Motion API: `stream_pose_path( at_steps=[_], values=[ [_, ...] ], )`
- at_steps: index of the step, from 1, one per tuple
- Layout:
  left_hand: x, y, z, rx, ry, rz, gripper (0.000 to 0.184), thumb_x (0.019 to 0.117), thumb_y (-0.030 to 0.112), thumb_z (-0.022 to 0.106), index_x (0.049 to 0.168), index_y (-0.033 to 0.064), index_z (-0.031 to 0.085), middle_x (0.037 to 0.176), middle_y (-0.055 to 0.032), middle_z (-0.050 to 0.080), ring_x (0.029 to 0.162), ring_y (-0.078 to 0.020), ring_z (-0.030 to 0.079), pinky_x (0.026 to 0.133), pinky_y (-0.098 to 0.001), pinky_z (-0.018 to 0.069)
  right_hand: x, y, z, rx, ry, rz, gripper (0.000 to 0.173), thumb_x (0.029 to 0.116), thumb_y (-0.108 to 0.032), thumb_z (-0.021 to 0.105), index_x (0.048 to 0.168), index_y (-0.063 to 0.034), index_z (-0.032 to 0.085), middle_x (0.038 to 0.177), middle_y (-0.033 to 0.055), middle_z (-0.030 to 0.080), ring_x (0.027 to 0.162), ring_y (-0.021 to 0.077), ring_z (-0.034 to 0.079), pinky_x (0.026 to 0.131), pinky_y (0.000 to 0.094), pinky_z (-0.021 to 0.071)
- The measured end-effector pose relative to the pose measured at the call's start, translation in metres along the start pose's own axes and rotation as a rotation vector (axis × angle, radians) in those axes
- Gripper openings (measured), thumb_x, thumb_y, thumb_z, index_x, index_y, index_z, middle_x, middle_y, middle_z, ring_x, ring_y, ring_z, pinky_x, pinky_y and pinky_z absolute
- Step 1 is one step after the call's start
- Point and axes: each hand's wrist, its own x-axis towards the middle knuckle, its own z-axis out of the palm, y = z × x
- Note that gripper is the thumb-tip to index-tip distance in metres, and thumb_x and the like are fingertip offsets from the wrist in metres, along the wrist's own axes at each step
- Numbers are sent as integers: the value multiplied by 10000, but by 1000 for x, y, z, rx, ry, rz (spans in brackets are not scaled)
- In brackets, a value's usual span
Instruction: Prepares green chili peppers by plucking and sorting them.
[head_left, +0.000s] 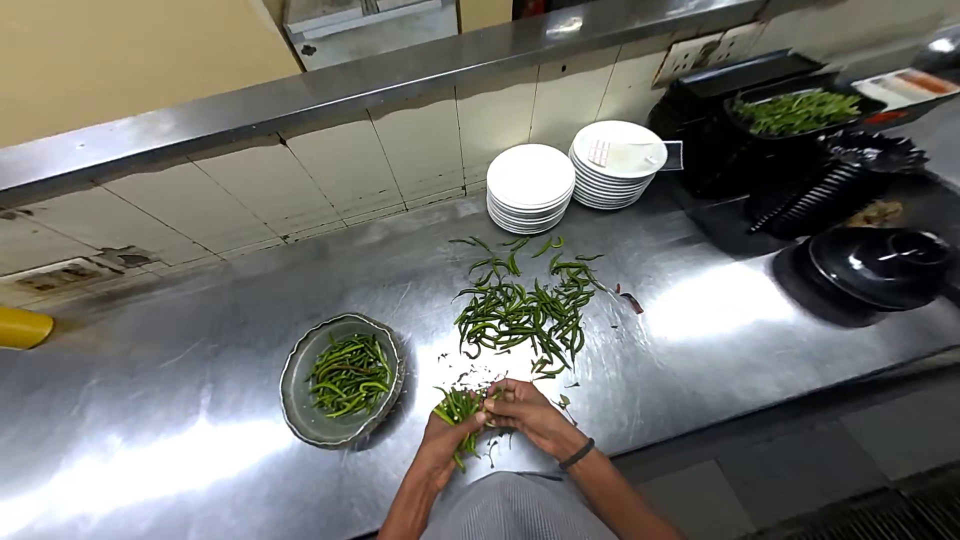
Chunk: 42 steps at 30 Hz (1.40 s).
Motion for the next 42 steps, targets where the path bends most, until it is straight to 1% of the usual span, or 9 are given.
stream_pose_path(
  at_steps=[6,11,17,27,29,32,35,39,42],
  values=[
    [-1,0,-2,99,36,-11,415,847,15,798,1215,-55,617,975,-161,707,797,-210,693,725,-334,612,1,5,0,-144,-8,-67,332,845,-27,797,1118,18,614,1002,126,696,846,207,702,784,356,614],
    [-2,2,-5,55,93,-29,377,891,32,756,1219,-67,598,971,-183,706,744,-195,678,663,-297,585,1,1,-1,-162,105,-6,268,909,67,615,1170,6,611,1058,113,675,853,189,681,751,329,600],
    [-2,0,-5,79,78,-28,393,865,24,777,1213,-49,610,939,-153,692,739,-188,671,660,-300,591,3,9,0,-178,63,-92,277,931,-193,755,1131,-20,671,941,52,677,746,108,603,646,252,505],
    [1,-12,-8,229,107,-2,430,815,122,857,1159,-33,650,944,-138,709,746,-193,684,667,-322,600,5,17,6,-767,233,-202,245,905,-346,733,959,-108,760,877,18,715,794,117,669,772,351,559],
    [1,-12,-8,234,105,4,440,786,120,880,1138,-28,661,945,-137,712,753,-197,688,665,-324,603,4,17,7,-718,213,-175,237,895,-343,745,926,-109,770,852,11,716,790,113,666,764,355,550],
    [0,-10,-9,227,95,27,432,769,113,893,1112,-24,670,928,-133,712,734,-190,681,645,-314,597,2,15,5,-495,154,-73,215,915,-291,747,857,-84,742,757,1,665,668,97,588,632,308,488],
    [-1,-5,-11,207,34,41,437,774,104,884,1123,-23,655,913,-127,703,710,-181,670,625,-304,587,0,13,5,-213,73,57,156,952,-219,710,883,-80,693,674,-40,559,507,34,407,467,208,328],
    [-3,1,-19,170,-94,38,448,779,91,870,1148,-11,637,936,-113,702,732,-171,669,639,-297,584,-6,8,2,296,-157,217,101,994,-151,600,922,-101,650,727,-35,543,522,19,445,470,155,379],
    [-5,1,-25,50,-107,44,483,805,106,855,1196,-18,601,964,-121,700,747,-165,671,654,-292,586,-4,4,-3,286,-174,135,98,999,-161,620,944,-91,661,752,-31,561,551,16,469,498,155,401]
  ],
)
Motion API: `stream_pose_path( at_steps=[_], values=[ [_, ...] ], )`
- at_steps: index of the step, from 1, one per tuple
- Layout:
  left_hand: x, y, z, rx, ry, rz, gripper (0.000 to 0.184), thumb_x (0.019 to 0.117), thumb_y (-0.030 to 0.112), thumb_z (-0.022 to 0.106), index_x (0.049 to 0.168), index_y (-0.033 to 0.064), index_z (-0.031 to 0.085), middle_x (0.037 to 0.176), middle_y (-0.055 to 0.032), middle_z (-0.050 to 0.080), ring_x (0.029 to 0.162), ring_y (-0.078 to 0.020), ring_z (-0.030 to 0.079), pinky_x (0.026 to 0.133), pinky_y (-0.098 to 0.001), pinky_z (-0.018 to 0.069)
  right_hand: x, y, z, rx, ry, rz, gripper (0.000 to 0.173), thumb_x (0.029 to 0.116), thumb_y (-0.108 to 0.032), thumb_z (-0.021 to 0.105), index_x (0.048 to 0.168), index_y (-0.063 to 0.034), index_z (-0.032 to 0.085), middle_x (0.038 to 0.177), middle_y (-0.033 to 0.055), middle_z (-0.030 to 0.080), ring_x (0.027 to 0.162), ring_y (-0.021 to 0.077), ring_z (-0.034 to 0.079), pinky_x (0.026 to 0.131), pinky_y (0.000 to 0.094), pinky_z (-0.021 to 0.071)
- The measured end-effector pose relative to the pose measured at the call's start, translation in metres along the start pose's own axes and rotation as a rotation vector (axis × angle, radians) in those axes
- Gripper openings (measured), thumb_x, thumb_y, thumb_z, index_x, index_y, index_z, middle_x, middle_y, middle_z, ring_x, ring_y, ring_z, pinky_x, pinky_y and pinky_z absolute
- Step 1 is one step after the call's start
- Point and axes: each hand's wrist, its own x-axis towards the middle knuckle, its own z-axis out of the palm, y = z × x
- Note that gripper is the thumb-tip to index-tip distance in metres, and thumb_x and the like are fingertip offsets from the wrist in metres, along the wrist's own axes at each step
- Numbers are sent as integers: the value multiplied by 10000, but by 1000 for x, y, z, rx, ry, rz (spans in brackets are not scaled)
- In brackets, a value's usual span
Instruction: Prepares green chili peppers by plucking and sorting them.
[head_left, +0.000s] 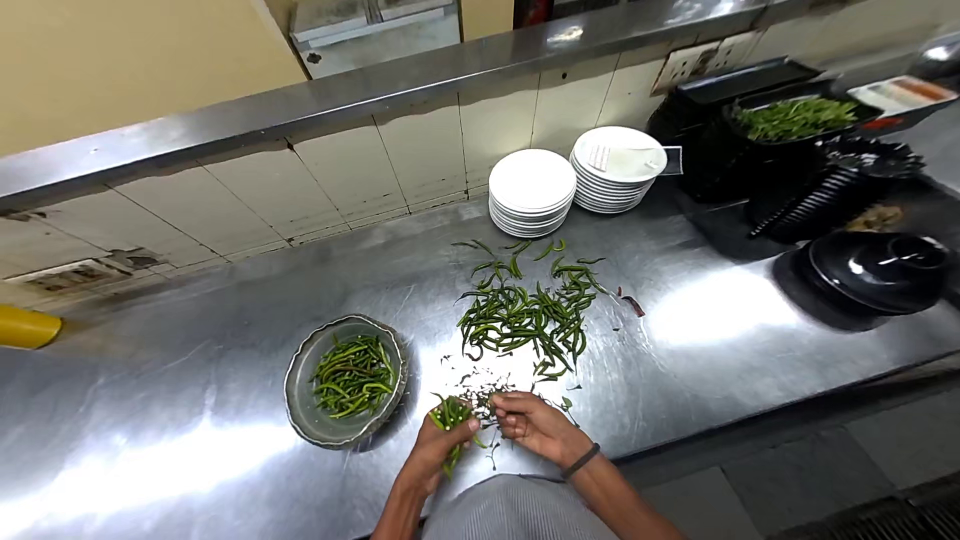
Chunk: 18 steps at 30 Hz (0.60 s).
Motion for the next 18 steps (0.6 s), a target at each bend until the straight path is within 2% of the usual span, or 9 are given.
stream_pose_path(
  at_steps=[2,4,7,10,12,16,18],
  values=[
    [-3,-2,-3,-166,25,-23,490,842,121,818,1234,-14,557,975,-134,697,781,-180,688,678,-304,595,3,-1,-5,-217,104,-79,137,1002,-185,652,1041,-59,691,784,-26,580,564,23,461,503,169,396],
    [-4,-3,-6,-291,50,-58,451,890,130,753,1252,-11,525,958,-146,688,816,-211,702,700,-318,604,7,1,-10,-355,182,-96,241,1041,-202,596,1202,-44,681,869,-12,618,599,36,489,528,182,421],
    [-4,-4,-5,-370,94,-93,393,930,88,683,1263,-17,501,943,-161,686,811,-238,716,735,-350,625,7,3,-10,-345,239,-66,303,1079,-140,468,1333,-40,600,952,26,670,641,62,540,560,206,446],
    [-4,-4,1,-338,130,-112,387,933,40,683,1273,-8,504,910,-138,679,743,-198,699,678,-314,615,4,4,-7,-381,222,-63,376,1063,-89,441,1432,-46,499,1018,62,701,654,70,553,567,214,437],
    [-2,-6,3,-302,138,-111,398,916,2,695,1270,-6,513,894,-130,673,724,-185,684,665,-307,604,3,6,-6,-461,202,-76,339,1073,-126,465,1397,-28,488,1059,82,724,654,68,571,567,214,434],
    [4,-6,9,-196,131,-96,427,881,3,752,1255,-25,548,966,-143,686,764,-187,681,685,-321,601,3,9,-1,-638,194,-124,202,1046,-188,584,1156,-23,623,942,59,751,634,75,604,569,225,467],
    [7,-6,12,-159,133,-91,397,895,21,752,1242,-32,566,985,-150,698,783,-189,688,702,-324,604,4,11,-1,-685,151,-151,199,1039,-177,590,1160,-24,628,946,49,744,677,87,627,618,239,504]
  ],
)
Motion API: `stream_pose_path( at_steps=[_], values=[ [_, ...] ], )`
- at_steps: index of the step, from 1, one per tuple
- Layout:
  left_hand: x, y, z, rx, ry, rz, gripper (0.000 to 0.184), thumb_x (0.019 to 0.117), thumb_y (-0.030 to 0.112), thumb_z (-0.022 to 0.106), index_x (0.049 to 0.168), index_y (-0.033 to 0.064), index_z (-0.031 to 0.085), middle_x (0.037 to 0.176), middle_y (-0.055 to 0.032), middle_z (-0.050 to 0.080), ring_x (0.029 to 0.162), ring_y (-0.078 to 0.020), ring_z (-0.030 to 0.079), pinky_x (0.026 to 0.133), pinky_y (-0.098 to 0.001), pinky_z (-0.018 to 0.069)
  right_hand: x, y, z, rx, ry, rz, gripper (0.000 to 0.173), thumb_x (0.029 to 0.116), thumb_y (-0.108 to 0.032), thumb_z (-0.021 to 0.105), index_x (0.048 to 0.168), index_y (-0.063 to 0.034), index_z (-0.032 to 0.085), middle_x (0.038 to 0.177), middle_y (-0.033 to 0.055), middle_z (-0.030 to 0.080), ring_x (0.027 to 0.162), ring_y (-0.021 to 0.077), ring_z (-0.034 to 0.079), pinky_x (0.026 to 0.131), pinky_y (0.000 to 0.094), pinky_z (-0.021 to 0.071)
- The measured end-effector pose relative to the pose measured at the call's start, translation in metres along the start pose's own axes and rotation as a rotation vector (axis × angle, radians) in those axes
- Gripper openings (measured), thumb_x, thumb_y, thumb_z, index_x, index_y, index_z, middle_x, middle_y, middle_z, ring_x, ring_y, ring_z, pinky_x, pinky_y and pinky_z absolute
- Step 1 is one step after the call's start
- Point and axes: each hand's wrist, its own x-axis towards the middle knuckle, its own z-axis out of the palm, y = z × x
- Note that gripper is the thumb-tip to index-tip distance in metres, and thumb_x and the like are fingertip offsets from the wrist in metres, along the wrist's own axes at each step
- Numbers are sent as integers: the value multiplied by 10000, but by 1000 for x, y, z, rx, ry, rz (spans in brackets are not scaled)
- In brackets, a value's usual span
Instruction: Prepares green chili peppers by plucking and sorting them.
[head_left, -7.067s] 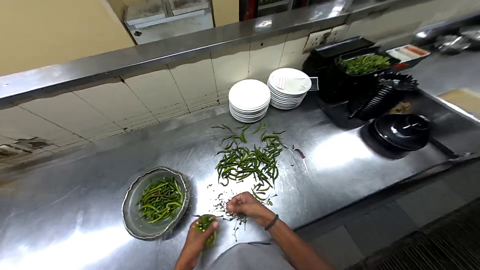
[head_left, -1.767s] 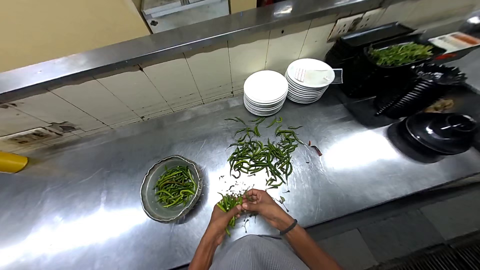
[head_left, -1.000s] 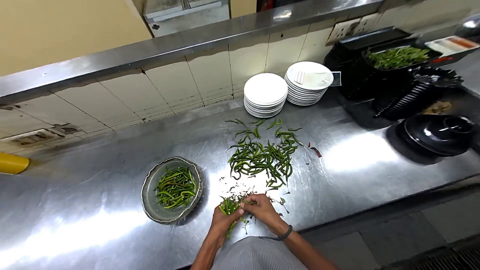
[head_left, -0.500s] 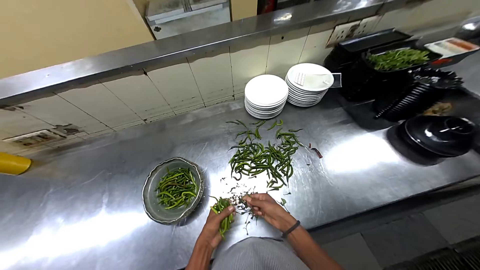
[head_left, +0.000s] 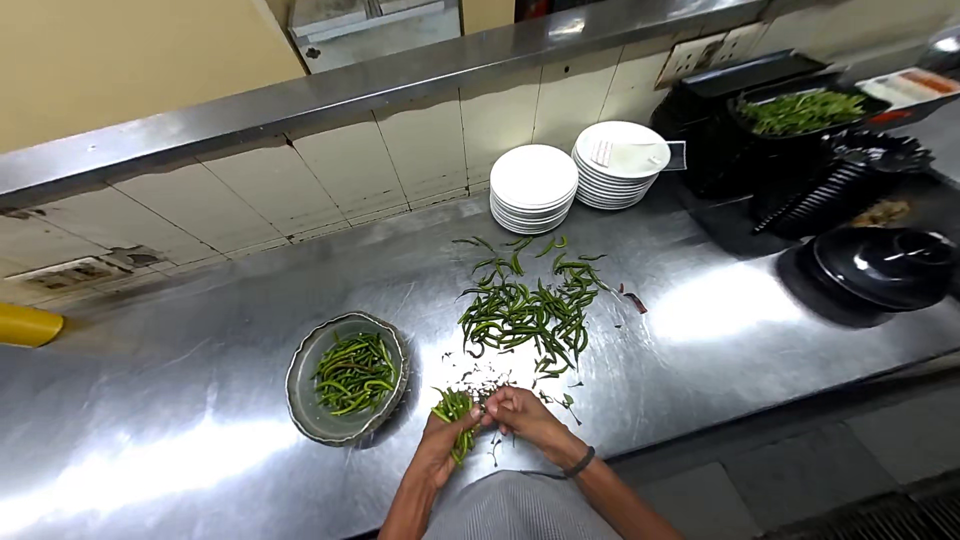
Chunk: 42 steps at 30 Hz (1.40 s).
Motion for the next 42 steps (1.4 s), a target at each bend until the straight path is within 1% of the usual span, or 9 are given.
stream_pose_path(
  at_steps=[5,12,18,24,29,31,35,39,42],
  values=[
    [8,-3,0,27,134,-9,364,907,38,753,1217,-45,580,932,-164,691,736,-196,676,659,-323,593,0,1,2,-69,-38,-12,271,1042,-128,543,1297,-39,518,1003,52,735,732,99,640,683,268,517],
    [-1,-4,2,-26,84,22,363,908,13,740,1220,-53,567,923,-176,685,710,-189,668,633,-303,586,1,7,0,-46,53,-13,153,983,-139,665,1070,-13,674,927,52,739,732,116,671,684,276,560],
    [0,-2,4,-50,95,46,361,920,18,725,1229,-52,554,897,-169,669,704,-191,664,638,-304,588,2,9,1,-89,103,-13,173,946,-195,719,1008,-33,712,851,22,704,728,94,645,697,272,548],
    [0,-3,5,-18,114,58,353,912,15,734,1210,-53,556,881,-156,669,694,-188,661,639,-312,589,5,8,2,-236,-30,-173,183,944,-225,709,975,-44,712,850,6,648,741,74,583,715,274,503],
    [4,-2,-2,129,249,132,390,889,35,771,1203,-72,566,886,-166,679,685,-200,664,606,-320,585,-1,3,2,-13,-180,-312,122,944,-180,716,934,-61,697,890,-24,635,804,57,589,734,249,508],
    [4,1,-6,67,268,106,362,919,33,737,1213,-67,552,862,-169,667,656,-201,652,577,-311,575,-2,-1,-1,11,-41,-213,127,974,-156,661,1010,-42,704,920,-3,674,805,69,616,734,257,525],
    [0,3,-14,-34,226,47,358,974,6,645,1286,-70,488,973,-215,698,805,-269,717,727,-381,622,6,3,-17,64,186,95,439,967,-33,584,1404,-20,541,1257,112,644,982,157,650,787,306,548],
    [-6,0,-11,-66,215,43,364,969,-33,628,1289,-81,464,981,-236,698,835,-322,736,778,-449,642,3,3,-16,185,231,93,528,928,53,590,1432,6,442,1297,163,622,1039,222,689,856,359,591],
    [-7,-4,-3,-51,195,28,402,936,-41,671,1286,-68,476,975,-206,685,799,-297,727,755,-452,649,0,5,-14,303,236,58,560,899,69,693,1389,66,422,1188,200,627,991,284,721,902,403,629]
  ],
)
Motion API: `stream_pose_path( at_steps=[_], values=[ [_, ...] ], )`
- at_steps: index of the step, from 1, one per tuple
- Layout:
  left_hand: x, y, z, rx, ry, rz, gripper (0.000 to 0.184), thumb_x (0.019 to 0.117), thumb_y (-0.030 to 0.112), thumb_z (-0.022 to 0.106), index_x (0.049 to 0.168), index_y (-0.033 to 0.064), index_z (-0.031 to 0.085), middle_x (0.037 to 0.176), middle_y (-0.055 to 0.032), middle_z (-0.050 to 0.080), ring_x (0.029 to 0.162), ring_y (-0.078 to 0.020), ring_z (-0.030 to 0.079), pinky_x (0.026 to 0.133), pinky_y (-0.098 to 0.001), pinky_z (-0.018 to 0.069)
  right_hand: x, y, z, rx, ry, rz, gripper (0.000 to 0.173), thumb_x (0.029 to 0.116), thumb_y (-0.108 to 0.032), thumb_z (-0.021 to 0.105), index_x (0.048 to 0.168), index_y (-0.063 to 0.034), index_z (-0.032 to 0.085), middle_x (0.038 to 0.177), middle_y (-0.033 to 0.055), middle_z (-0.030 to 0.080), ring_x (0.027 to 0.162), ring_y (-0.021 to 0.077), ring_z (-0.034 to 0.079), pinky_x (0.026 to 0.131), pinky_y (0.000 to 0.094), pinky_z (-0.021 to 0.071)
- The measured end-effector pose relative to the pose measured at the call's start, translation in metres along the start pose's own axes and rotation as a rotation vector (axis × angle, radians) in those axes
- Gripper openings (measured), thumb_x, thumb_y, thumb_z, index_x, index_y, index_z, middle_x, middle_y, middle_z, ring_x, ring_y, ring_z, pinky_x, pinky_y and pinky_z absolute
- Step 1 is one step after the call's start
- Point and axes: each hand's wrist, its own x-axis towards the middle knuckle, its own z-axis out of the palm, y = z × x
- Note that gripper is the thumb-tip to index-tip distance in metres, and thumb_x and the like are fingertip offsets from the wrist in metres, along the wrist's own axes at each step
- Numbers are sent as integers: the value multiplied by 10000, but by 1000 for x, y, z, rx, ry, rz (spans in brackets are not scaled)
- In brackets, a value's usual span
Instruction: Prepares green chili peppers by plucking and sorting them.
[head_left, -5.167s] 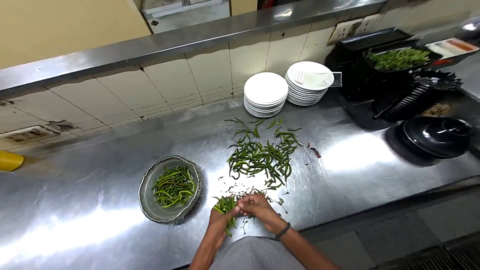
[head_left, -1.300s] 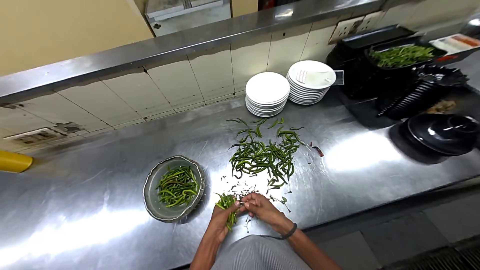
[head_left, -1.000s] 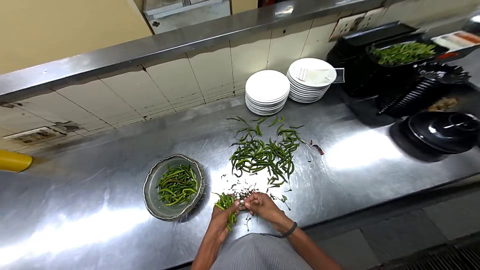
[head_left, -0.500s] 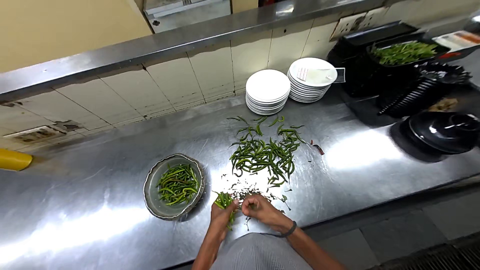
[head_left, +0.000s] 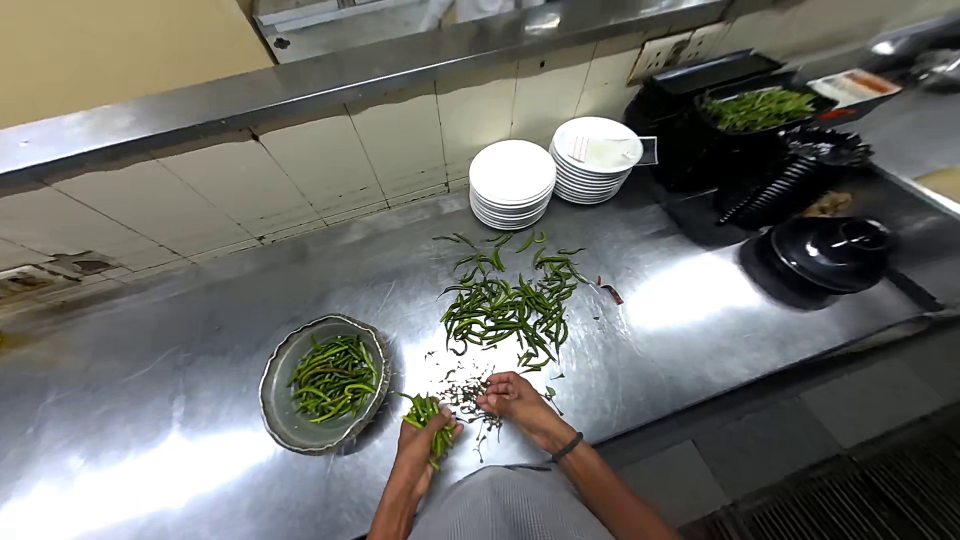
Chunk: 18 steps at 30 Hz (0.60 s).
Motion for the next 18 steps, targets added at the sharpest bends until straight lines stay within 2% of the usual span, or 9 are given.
stream_pose_path(
  at_steps=[2,4,7,9,12,15,18],
  values=[
    [0,-3,2,47,-32,-4,434,913,-32,705,1284,-70,484,967,-202,685,788,-284,723,736,-424,646,0,-1,3,34,-9,21,532,896,63,714,1351,74,437,1074,184,641,919,289,734,871,417,647],
    [0,-6,5,97,-78,-2,469,889,-9,749,1278,-74,495,966,-214,699,790,-289,727,727,-411,640,-3,-6,6,44,-32,63,468,914,43,709,1318,63,472,1020,179,669,860,291,742,813,421,656],
    [1,-8,11,162,-126,9,487,856,-3,786,1261,-81,526,1017,-216,697,847,-298,725,770,-421,640,-2,-6,5,29,-49,88,327,949,-15,695,1236,33,545,968,148,698,797,250,732,714,374,638],
    [3,-11,13,200,-145,43,456,832,-21,796,1214,-89,557,1027,-216,706,870,-290,721,785,-408,630,0,-4,4,53,-70,77,272,973,2,648,1226,42,557,999,152,699,846,248,729,766,379,633],
    [4,-15,16,258,-143,78,463,826,-12,810,1218,-85,576,1048,-213,718,916,-293,723,822,-408,625,-1,-4,2,97,-130,102,288,964,42,610,1246,60,555,1073,168,691,944,265,720,879,413,617],
    [4,-14,25,288,-142,105,470,831,-9,804,1231,-81,569,1043,-210,714,912,-294,718,818,-414,624,-1,-6,-5,68,-145,87,290,915,36,689,1183,48,578,1018,145,681,884,253,721,843,410,632],
    [7,-18,41,311,-167,94,463,807,-13,820,1203,-87,591,1022,-214,713,892,-286,717,811,-416,625,-4,-11,-19,42,-162,72,318,886,-2,746,1159,24,586,945,120,694,802,226,718,763,385,633]
  ],
)
